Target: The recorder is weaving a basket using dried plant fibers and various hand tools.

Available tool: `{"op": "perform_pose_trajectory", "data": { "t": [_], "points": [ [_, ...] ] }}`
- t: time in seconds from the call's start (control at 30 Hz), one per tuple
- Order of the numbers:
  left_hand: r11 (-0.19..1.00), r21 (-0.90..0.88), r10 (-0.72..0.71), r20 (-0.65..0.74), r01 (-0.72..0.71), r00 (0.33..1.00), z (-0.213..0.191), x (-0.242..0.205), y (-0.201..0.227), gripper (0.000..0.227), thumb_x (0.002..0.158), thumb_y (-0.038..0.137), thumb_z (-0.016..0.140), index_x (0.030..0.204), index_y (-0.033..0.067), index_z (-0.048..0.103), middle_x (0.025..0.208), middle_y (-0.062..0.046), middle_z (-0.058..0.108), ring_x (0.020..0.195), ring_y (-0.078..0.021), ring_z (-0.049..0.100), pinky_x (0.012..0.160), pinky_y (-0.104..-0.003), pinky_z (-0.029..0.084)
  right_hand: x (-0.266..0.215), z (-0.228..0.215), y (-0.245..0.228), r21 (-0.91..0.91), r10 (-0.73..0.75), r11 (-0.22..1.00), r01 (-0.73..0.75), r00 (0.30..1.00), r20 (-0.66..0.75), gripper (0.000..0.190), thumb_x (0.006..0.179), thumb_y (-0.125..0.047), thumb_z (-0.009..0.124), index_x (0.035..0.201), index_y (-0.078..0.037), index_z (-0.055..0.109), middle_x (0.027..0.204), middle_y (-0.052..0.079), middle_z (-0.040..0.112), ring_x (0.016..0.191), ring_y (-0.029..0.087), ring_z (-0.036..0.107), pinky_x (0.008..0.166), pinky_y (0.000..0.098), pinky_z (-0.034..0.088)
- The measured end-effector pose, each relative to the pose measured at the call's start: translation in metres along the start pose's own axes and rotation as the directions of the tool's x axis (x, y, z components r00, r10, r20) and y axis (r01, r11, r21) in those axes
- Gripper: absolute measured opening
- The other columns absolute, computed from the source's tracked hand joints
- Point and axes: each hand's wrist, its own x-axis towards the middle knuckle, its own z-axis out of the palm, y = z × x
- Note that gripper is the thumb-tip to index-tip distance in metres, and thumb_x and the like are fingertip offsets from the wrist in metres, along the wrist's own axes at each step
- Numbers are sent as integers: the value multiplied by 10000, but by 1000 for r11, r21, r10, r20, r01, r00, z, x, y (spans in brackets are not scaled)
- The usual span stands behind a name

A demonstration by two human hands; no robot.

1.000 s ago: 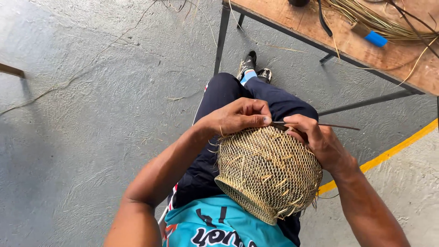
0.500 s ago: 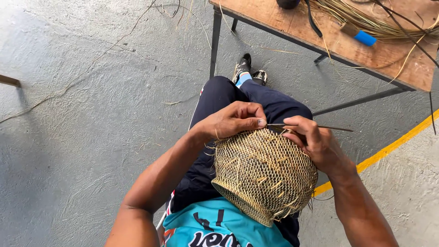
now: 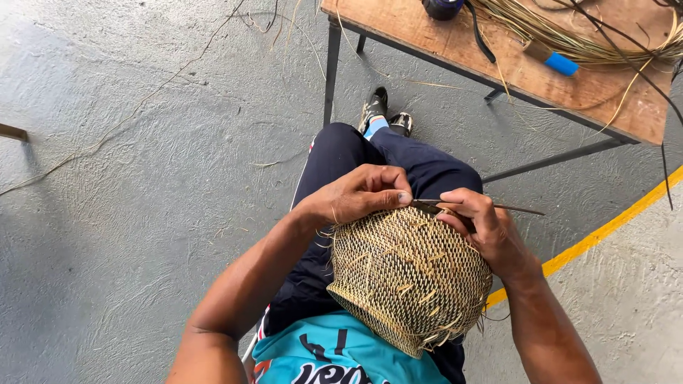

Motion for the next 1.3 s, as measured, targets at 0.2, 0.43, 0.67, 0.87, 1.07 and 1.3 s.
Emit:
{"op": "perform_pose_trajectory", "data": {
  "t": [0.2,0.43,0.67,0.87,1.07,1.3],
  "points": [
    [1000,-21,-6,-4,6,1000,2,-1,-1,241,1044,296,658,979,65,677,790,66,610,673,2,501,570,-202,393,-7,2,-1,52,42,998,-41,999,-16,474,949,-7,697,1303,-46,385,1008,160,763,946,222,786,764,330,635],
    [998,-65,-23,5,23,1000,3,1,0,228,1039,285,656,976,66,672,817,60,638,709,-1,548,607,-202,441,-16,2,5,82,88,993,-85,995,-39,486,935,18,699,1303,-44,388,1021,163,762,967,235,783,782,343,639],
    [999,-35,-44,-83,42,996,-25,-6,-25,215,1022,262,663,990,50,662,817,57,630,713,-14,561,618,-205,470,-60,-35,50,112,135,988,-107,947,-290,230,1025,-55,506,1253,-70,475,857,116,736,578,94,639,532,217,559],
    [998,-60,15,-91,-20,996,-25,1,-25,193,1049,231,667,1032,39,653,865,63,601,749,-11,539,662,-204,459,-27,-55,4,15,72,997,-71,952,-299,356,1127,-120,559,1369,-20,318,985,113,709,693,61,620,628,204,517],
    [998,-51,-23,-18,22,1000,-14,6,-19,217,1056,252,650,1014,40,660,833,54,610,713,-12,526,622,-206,441,8,-43,-16,-278,-23,961,14,999,-32,506,955,-90,709,1383,-28,446,902,129,766,774,215,751,670,341,600],
    [994,-87,-63,-53,59,997,-14,5,-15,231,1022,274,664,998,44,662,854,43,651,755,-22,584,675,-211,484,29,-40,-6,-177,83,982,-61,989,120,546,888,-120,763,1357,-60,491,879,127,766,753,216,781,613,324,608]
  ]
}}
